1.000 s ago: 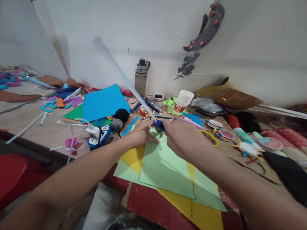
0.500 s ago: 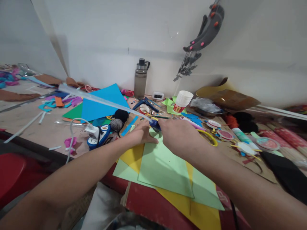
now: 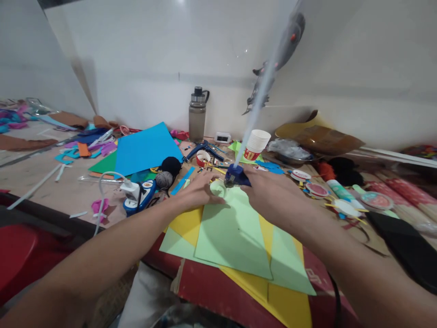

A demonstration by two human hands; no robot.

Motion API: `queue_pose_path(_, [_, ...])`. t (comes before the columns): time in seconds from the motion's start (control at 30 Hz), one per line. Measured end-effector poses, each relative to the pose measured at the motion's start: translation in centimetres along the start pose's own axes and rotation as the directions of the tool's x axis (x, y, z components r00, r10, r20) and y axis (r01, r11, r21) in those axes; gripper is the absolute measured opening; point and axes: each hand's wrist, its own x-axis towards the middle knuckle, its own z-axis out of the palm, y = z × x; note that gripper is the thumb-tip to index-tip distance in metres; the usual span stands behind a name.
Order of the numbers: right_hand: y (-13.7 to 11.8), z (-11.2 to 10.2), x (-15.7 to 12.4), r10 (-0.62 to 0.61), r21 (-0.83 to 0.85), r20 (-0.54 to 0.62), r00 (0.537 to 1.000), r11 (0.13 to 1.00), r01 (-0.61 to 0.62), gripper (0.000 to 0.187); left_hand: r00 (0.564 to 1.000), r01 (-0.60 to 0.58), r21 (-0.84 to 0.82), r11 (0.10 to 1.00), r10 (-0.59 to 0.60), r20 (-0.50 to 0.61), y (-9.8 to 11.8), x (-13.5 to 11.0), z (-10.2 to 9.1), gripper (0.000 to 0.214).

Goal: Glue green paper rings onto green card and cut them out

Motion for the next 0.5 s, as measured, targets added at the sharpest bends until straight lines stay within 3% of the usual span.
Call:
queue_pose_path(0.23, [3.0, 1.3, -2.1, 0.204, 0.183, -0.028, 0.978, 0.963, -0.196, 0.029, 1.0, 0.017, 0.067, 0.998, -0.018, 0.01, 0.9, 0.0, -0.6, 0.059])
queue_pose_path(0.5, [4.7, 4.1, -2.6, 0.261, 0.39, -0.029, 0.965, 0.892, -0.229, 0.029, 0.999, 0.02, 0.081, 0.996, -0.022, 0.031, 1.2, 0.0, -1.8, 0.055])
